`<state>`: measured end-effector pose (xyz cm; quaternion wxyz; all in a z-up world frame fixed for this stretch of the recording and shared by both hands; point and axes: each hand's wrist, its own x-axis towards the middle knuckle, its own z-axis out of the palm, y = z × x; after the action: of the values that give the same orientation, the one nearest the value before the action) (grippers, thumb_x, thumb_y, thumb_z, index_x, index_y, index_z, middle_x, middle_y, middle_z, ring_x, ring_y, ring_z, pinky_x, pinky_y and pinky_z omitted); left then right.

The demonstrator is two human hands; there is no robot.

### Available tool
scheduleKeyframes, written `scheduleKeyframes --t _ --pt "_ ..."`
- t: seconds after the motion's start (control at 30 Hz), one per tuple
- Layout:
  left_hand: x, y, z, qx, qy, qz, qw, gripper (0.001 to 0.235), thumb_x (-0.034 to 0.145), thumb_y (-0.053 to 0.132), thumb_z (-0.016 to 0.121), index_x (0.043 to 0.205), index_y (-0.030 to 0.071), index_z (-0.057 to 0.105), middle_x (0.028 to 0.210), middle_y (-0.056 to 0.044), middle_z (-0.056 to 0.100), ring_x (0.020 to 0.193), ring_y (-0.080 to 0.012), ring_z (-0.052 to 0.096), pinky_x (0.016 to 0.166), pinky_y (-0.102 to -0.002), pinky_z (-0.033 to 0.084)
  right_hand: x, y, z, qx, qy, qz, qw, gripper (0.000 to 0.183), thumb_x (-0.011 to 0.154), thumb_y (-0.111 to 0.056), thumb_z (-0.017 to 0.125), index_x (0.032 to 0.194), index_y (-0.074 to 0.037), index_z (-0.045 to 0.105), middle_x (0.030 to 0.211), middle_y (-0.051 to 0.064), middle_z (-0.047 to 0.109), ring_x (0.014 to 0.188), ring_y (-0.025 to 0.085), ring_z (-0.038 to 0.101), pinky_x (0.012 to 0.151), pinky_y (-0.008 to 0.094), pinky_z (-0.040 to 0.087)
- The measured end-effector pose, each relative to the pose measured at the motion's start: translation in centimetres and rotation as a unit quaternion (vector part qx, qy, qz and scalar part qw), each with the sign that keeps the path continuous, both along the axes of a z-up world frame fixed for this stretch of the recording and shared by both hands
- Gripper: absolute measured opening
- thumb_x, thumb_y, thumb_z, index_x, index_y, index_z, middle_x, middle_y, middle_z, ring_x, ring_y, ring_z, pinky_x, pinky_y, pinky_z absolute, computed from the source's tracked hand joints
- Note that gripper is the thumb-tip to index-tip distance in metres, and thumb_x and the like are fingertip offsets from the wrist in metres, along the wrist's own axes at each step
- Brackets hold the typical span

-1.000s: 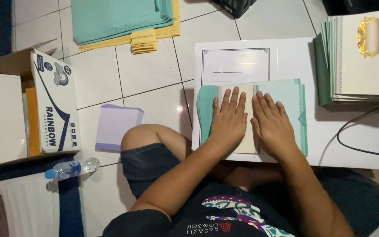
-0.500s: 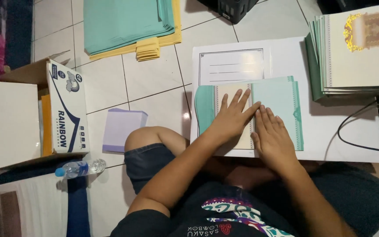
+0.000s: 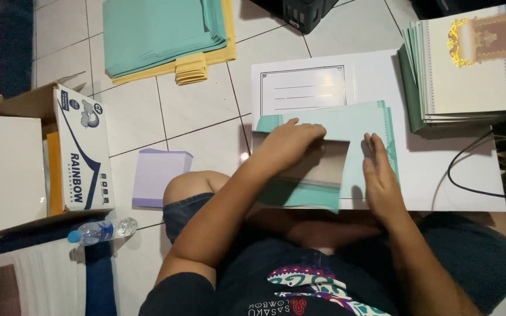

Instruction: Folding paper invitations and stacking them on the floor.

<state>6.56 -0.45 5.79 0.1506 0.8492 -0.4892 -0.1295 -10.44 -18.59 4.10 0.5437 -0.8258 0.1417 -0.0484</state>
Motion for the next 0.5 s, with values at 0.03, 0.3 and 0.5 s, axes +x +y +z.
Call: scheduleKeyframes --t 0.03,0.3,0.5 --pt "0.0 0.7 0.6 0.000 0.000 0.000 1.000 0.046 0.095 0.006 0.058 0.137 0.026 0.059 0.133 -0.002 0.069 0.129 -0.0249 0.062 0.117 -0.055 0.035 -0.1 -0.2 -0.4 0.000 0.000 0.000 1.000 0.060 0.109 -0.024 0.026 0.161 0.002 0.013 0.165 0.026 0.025 0.153 0.041 0.021 0.125 0.055 0.013" --pt "-5.2 0.7 1.3 -0.286 0.185 0.417 0.843 0.040 0.105 0.026 0.051 0.140 0.010 0.042 0.096 -0.033 0.070 0.092 -0.0509 0.071 0.073 -0.059 0.055 0.3 0.9 -2.7 -0.032 -0.042 -0.068 0.996 0.056 0.098 -0.015 0.069 0.150 -0.005 0.052 0.120 0.018 0.064 0.115 0.041 0.063 0.092 0.053 0.050" --pt "-5.6 -1.6 -4.2 -0.167 -0.005 0.269 0.949 0.063 0.105 0.014 0.046 0.161 0.000 0.020 0.166 -0.034 0.012 0.154 -0.0534 0.008 0.122 -0.068 0.011 0.5 2.2 -0.3 -0.225 -0.005 0.009 0.974 0.061 0.093 0.002 0.062 0.152 -0.002 0.048 0.117 0.016 0.054 0.101 0.046 0.064 0.072 0.051 0.060"
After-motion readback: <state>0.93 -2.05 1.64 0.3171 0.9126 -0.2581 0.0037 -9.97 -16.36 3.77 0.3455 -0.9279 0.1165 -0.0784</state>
